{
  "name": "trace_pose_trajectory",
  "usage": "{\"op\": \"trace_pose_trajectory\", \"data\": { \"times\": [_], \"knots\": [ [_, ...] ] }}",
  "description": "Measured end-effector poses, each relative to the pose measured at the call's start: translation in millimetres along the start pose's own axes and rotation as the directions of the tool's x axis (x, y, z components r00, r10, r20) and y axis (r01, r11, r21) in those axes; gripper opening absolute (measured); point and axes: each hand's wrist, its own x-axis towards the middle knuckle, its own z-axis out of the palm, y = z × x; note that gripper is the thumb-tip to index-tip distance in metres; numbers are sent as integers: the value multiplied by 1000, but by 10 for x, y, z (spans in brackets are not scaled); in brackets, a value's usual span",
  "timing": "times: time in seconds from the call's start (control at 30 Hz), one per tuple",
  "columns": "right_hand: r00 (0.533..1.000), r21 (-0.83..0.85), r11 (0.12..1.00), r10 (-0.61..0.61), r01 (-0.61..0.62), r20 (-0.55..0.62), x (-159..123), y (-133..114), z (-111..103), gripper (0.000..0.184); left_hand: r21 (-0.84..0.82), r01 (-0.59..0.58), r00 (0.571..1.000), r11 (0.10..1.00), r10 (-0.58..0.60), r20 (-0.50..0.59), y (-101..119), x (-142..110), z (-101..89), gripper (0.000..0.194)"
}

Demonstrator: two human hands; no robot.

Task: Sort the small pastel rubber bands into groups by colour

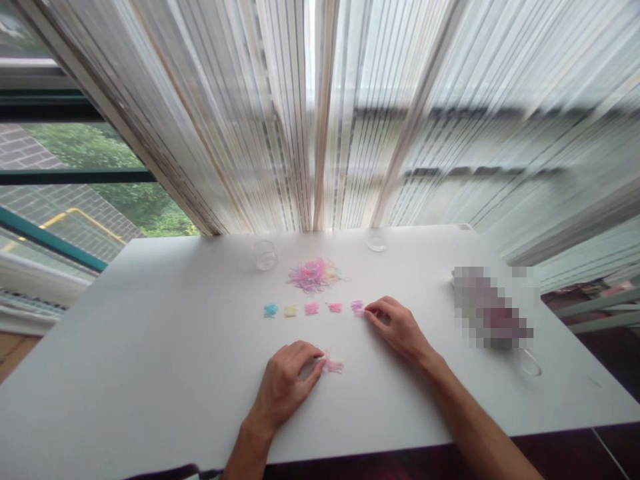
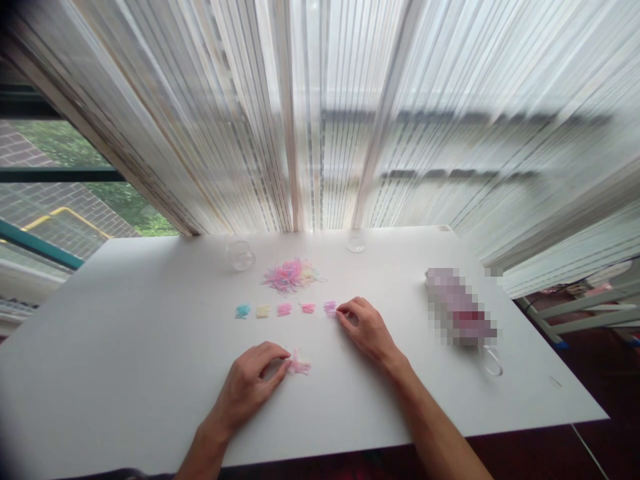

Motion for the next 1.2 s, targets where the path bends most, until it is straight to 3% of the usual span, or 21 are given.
{"op": "trace_pose_trajectory", "data": {
  "times": [0.43, 0.67, 0.83, 1.0, 1.2],
  "knots": [
    [999, -4, 1000, -28, 28, -33, -17, 4, 47, 13, 1, 29, 1000, 1000, -29, 5, 22, 5, -3, 9],
    [983, 27, 992, -115, 120, -147, -73, -151, 53, 13, -34, 48, 999, 998, -48, 12, 51, 2, -35, 12],
    [955, 100, 950, -298, 295, 13, -157, -313, 142, 12, -34, 73, 995, 997, -70, 70, 81, -15, -50, 27],
    [890, 128, 911, -411, 392, 197, -249, -474, 269, 9, -3, 55, 996, 998, -55, 63, 101, -10, -34, 19],
    [873, 114, 901, -434, 419, 224, -296, -538, 365, 9, 29, 38, 998, 999, -39, 46, 111, -8, -27, 12]
  ]
}}
